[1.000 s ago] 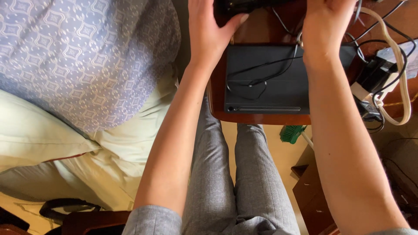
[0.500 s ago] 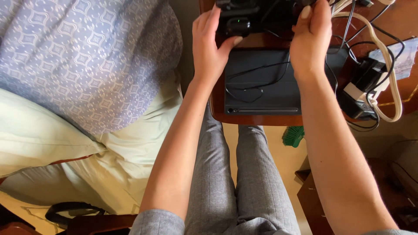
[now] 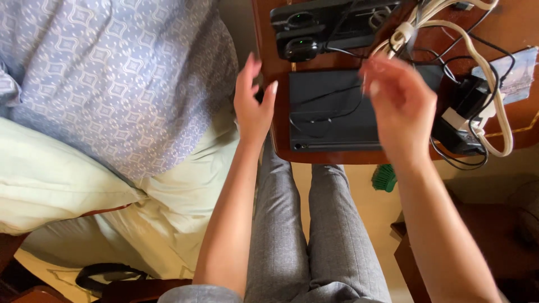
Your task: Sweeping the floor and organizing items on a nightstand in a bedroom.
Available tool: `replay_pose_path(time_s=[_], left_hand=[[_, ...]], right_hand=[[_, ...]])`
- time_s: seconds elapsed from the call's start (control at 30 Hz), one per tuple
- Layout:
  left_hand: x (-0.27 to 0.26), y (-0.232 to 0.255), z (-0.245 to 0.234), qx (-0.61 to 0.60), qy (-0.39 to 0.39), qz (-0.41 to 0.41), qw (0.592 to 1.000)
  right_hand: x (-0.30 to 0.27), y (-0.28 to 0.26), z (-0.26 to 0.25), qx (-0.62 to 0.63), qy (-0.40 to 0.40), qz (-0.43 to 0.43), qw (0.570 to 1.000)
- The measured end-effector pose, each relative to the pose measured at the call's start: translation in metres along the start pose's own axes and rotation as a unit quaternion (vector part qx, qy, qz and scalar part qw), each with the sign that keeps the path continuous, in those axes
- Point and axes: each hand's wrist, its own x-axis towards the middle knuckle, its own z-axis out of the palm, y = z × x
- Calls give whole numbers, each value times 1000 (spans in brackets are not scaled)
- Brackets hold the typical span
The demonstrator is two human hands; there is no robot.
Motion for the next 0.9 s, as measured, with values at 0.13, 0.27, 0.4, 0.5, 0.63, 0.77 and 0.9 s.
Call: replay_pose_path(time_s=[0.13,0.27,0.4,0.5,0.63,0.77,0.9], left_hand=[[-37,-29,3,7,-4,-85,996],[-61,-51,16,53,-33,-121,991],[-59,-47,17,12,-52,-135,989],[-45,-42,14,50,-86,-168,981],[-35,-41,9,62,-127,-199,970],[-32,-30,7,52,-142,-213,965],[-34,-38,13,71,-115,-174,975]], right_hand=[[-27,-15,5,-1,40,166,985],[-45,18,-9,60,69,271,958],[-47,27,-19,29,89,280,955],[-36,33,-25,37,112,257,959],[-19,35,-30,70,123,220,965],[-16,35,-32,114,117,205,965],[-14,8,-17,85,68,195,975]])
